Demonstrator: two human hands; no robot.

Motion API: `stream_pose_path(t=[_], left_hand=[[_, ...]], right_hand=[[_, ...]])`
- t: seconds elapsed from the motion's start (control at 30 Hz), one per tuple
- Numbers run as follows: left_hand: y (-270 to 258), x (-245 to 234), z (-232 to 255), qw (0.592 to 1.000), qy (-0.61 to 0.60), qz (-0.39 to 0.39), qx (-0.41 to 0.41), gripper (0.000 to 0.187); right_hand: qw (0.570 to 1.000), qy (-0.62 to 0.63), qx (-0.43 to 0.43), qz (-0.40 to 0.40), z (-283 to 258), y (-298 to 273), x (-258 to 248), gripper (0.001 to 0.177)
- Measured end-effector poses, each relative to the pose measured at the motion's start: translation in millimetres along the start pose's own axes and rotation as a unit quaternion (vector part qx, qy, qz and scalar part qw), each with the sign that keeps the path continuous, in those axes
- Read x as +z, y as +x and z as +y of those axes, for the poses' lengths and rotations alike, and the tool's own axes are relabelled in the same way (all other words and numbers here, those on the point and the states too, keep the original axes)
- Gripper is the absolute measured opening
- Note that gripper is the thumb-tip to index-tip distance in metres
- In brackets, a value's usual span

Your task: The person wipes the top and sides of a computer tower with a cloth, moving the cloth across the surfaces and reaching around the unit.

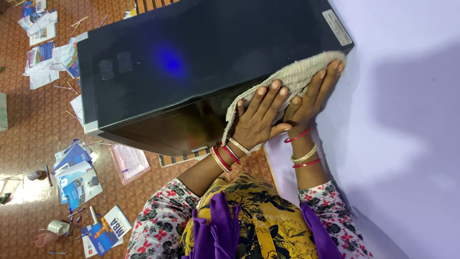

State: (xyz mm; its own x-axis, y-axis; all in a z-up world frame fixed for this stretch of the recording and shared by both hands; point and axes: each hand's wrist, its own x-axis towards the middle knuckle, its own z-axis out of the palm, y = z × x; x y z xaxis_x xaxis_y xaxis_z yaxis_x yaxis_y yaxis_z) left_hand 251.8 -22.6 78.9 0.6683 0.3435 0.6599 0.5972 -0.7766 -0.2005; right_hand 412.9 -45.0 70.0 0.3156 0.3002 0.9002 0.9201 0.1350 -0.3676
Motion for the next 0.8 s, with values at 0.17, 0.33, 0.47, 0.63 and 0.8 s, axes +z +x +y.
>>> stream_pose_path(t=[0.17, 0.33, 0.47, 0.63, 0.8], left_hand=[[-67, 46, 0, 0.998, 0.003, -0.059, 0.024, 0.083], [-117, 73, -5, 0.981, -0.007, -0.171, 0.088, 0.081], [-110, 64, -2, 0.986, -0.069, -0.138, 0.069, 0.082], [-59, 28, -4, 0.990, -0.076, -0.113, 0.043, 0.082], [1, -19, -9, 1.000, -0.017, -0.011, 0.011, 0.085]], right_hand=[[0.999, 0.020, 0.039, 0.009, 18, -99, 36, 0.062], [0.995, 0.043, 0.073, -0.056, 31, -178, 51, 0.065], [0.995, 0.042, 0.071, -0.051, 27, -171, 46, 0.064], [1.000, -0.005, 0.022, -0.010, 15, -88, 27, 0.061], [0.999, -0.001, -0.036, 0.039, -5, 9, -3, 0.049]])
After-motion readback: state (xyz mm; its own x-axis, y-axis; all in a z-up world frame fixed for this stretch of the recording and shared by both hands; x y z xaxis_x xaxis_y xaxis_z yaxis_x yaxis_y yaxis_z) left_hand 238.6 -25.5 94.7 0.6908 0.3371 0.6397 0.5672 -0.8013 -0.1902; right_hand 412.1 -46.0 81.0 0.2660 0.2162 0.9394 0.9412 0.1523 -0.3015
